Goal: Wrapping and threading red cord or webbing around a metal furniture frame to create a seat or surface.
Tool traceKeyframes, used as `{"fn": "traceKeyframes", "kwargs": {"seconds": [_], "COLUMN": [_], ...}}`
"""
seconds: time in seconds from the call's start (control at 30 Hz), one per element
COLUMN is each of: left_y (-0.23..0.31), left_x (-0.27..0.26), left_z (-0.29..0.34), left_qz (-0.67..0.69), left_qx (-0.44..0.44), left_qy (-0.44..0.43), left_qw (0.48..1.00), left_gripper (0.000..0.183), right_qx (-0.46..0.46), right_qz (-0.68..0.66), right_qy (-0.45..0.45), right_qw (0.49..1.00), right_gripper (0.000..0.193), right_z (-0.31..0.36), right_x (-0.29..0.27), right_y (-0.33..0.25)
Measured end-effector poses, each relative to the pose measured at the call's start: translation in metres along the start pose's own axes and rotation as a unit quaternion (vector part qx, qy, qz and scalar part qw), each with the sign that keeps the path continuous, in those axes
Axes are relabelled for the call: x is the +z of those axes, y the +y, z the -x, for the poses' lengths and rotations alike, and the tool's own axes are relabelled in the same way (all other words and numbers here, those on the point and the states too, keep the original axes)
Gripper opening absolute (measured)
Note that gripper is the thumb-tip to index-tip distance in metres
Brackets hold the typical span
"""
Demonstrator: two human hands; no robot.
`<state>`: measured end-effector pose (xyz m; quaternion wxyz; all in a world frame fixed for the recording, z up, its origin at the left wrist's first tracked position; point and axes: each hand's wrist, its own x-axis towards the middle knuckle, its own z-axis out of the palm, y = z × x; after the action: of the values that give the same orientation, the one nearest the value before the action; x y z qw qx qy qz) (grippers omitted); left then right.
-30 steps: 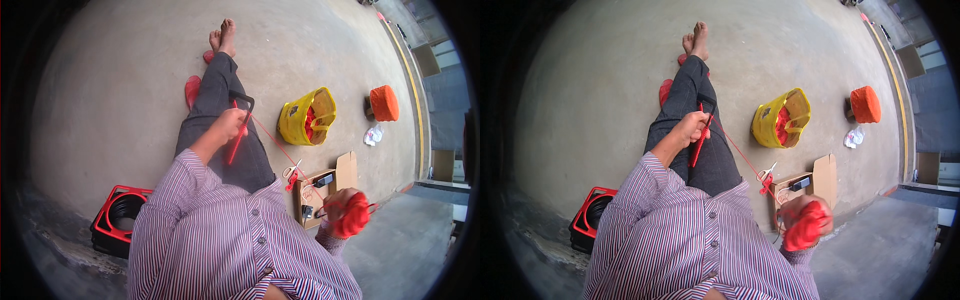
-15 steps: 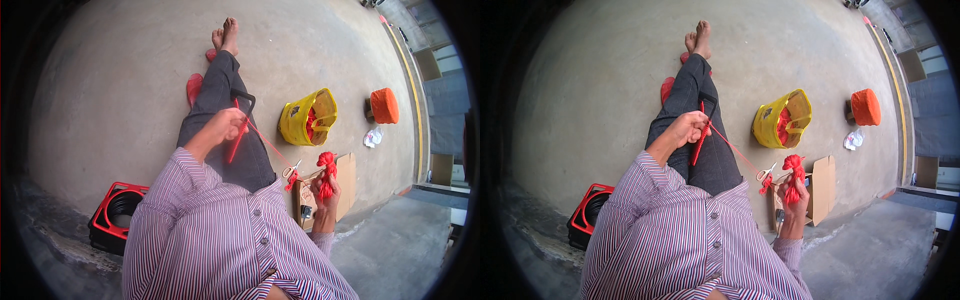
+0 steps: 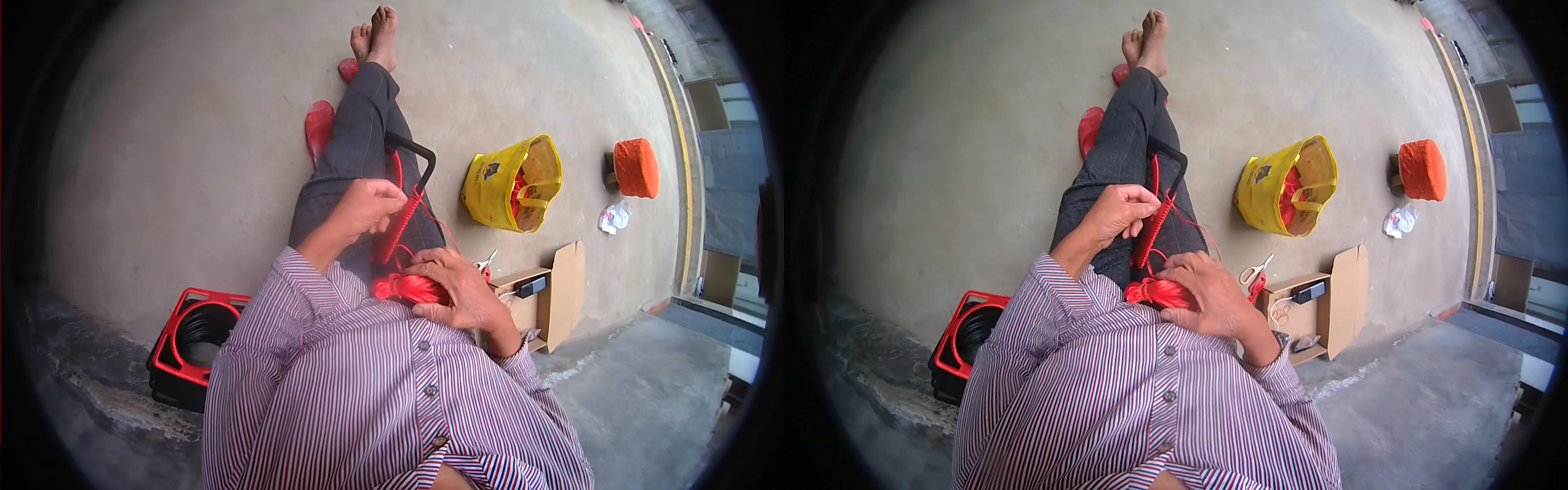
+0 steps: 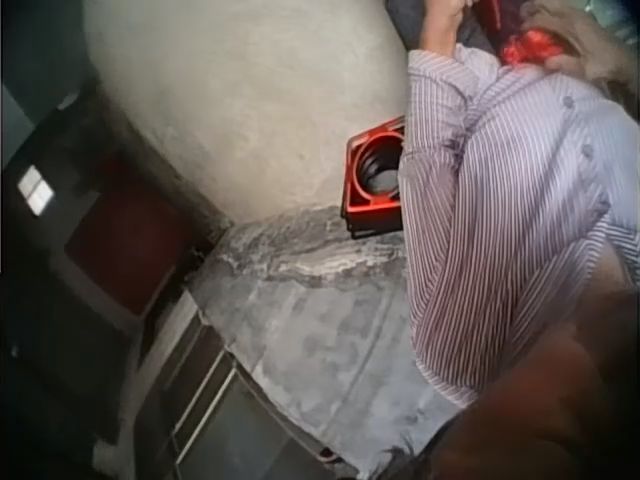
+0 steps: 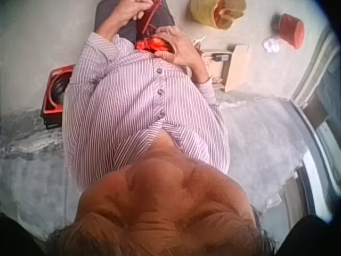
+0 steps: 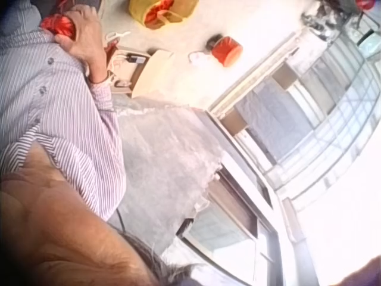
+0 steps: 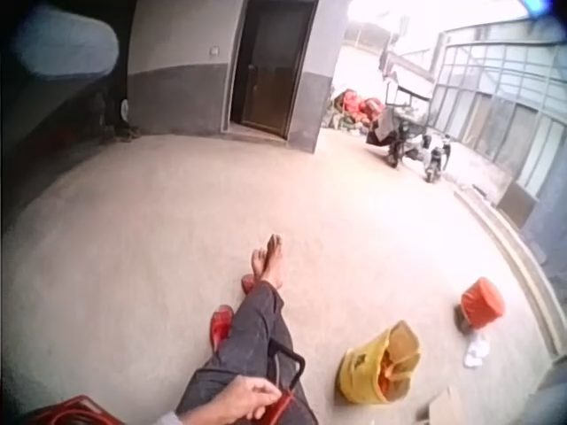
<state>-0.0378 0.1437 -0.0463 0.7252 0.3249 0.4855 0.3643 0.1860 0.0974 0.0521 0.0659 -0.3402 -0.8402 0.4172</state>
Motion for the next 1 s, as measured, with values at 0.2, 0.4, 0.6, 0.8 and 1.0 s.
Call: {"fn": "traceKeyframes", "kwargs": {"seconds": [0.2,0.4,0.6,0.8,1.0], "left_y": [-0.004,-0.008,-0.009,-0.008,-0.003], "left_x": [0.008,0.01,0.017,0.012,0.011], "left_z": [-0.002,-0.006,-0.007,-0.011,-0.015], "left_qz": [0.008,0.045,0.101,0.124,0.152], "left_qx": [-0.006,-0.024,-0.038,-0.054,-0.076], "left_qy": [0.016,0.006,-0.037,-0.062,-0.076], "left_qw": [1.0,0.999,0.993,0.989,0.983], "left_gripper": [0.013,0.017,0.027,0.031,0.023], "right_qx": [-0.036,0.091,0.159,0.13,0.22], "right_qz": [-0.015,-0.272,-0.329,-0.261,-0.224], "right_qy": [-0.002,0.029,0.067,0.164,0.194], "right_qw": [0.999,0.958,0.928,0.942,0.929], "right_gripper": [0.044,0.034,0.023,0.021,0.016], "right_z": [-0.02,-0.032,-0.04,-0.051,-0.071], "right_x": [0.001,-0.001,0.008,0.001,0.001], "right_y": [0.016,0.028,0.044,0.052,0.056]}}
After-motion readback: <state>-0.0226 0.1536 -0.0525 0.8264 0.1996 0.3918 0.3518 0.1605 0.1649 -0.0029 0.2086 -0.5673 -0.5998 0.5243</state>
